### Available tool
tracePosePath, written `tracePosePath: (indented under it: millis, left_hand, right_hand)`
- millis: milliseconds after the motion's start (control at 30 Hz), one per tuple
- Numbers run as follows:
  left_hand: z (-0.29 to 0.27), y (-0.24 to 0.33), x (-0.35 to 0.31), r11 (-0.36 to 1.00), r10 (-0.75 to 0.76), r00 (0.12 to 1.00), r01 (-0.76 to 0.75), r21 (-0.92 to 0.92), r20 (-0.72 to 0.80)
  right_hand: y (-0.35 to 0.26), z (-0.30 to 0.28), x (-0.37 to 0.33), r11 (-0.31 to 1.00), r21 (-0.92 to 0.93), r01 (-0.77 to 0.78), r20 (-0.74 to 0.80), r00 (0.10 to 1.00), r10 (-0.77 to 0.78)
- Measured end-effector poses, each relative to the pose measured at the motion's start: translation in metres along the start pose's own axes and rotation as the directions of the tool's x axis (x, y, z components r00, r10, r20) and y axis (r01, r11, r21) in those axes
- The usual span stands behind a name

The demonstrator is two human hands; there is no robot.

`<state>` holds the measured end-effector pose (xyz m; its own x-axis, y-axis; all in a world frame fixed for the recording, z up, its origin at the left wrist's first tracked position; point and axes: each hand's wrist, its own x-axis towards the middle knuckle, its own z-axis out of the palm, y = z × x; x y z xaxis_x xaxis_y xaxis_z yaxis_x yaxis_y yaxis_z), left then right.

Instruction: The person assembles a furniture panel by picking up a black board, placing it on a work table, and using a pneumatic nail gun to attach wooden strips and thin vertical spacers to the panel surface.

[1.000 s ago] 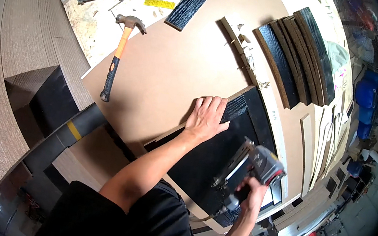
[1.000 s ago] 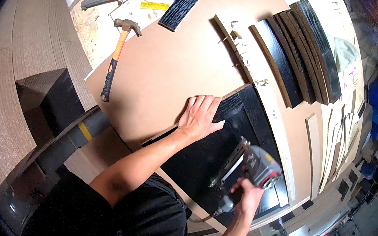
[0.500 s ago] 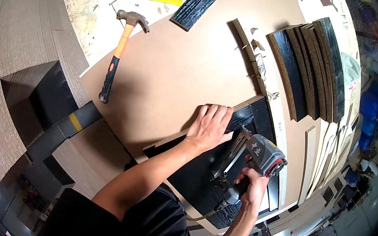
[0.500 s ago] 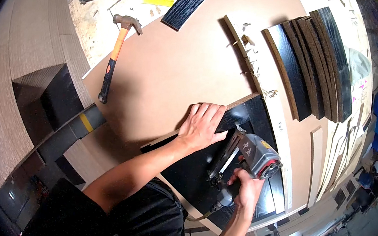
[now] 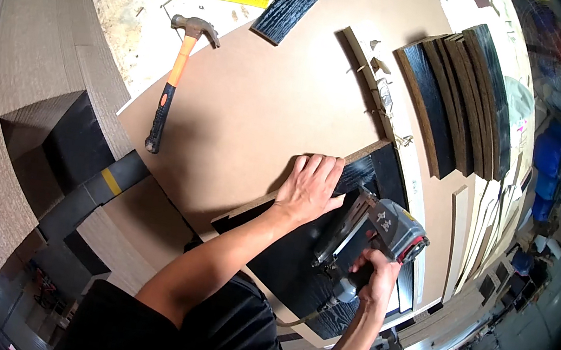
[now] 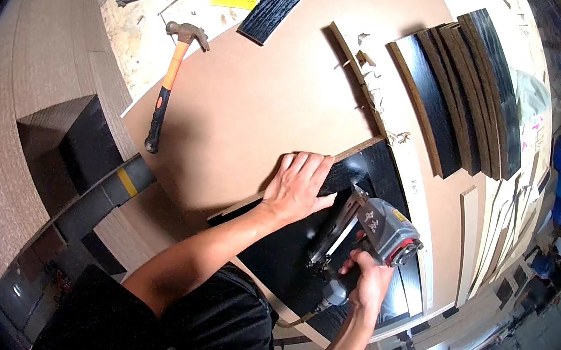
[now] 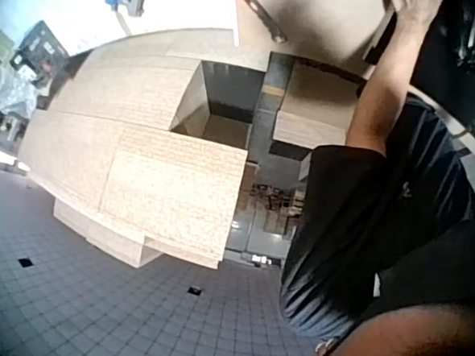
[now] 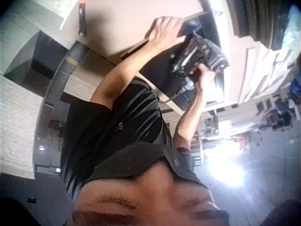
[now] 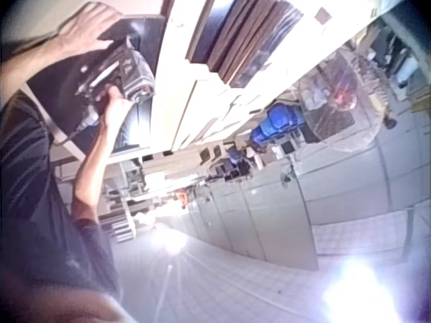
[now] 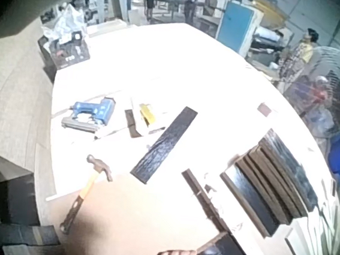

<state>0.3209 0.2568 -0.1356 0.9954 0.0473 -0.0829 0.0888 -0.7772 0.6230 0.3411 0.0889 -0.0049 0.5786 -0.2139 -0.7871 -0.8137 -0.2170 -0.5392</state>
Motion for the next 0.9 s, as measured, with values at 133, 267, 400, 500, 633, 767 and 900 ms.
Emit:
tracePosePath:
  millis: [133,267,400,500,633,767,900]
  left_hand:
    - [-0.001,0.000,0.000,1.000,0.010,1.000,-0.010,0.007,-0.005]
    - [-0.001,0.000,0.000,1.000,-0.002,1.000,0.002,0.004,0.015]
    - [0.000,0.000,0.001,1.000,-0.004,1.000,0.004,-0.011,0.028]
    - [0.000,0.000,0.001,1.000,0.012,1.000,-0.012,0.003,-0.013]
    - [0.000,0.000,0.000,1.000,0.000,1.000,0.000,0.003,0.012]
    - [-0.001,0.000,0.001,1.000,0.024,1.000,-0.023,0.020,-0.009]
    - [0.001,0.000,0.001,1.000,0.020,0.999,-0.020,0.009,-0.042]
  right_hand:
    - [0.001,0.000,0.001,0.999,-0.018,0.044,0.005,0.999,-0.044]
    - [0.001,-0.003,0.001,1.000,0.000,0.015,-0.006,1.000,-0.015]
    - [0.003,-0.004,0.003,0.998,-0.008,0.055,0.003,0.998,-0.055]
    - [0.004,-0.006,0.003,0.998,-0.018,0.054,0.022,0.998,-0.054]
    - [0.002,-0.007,-0.001,0.999,-0.017,0.046,-0.006,0.999,-0.046]
    - [-0.006,-0.005,-0.008,0.993,-0.066,0.094,-0.071,0.993,-0.099]
    - [-0.022,-0.006,-0.009,0.952,-0.278,0.130,-0.066,0.986,-0.154]
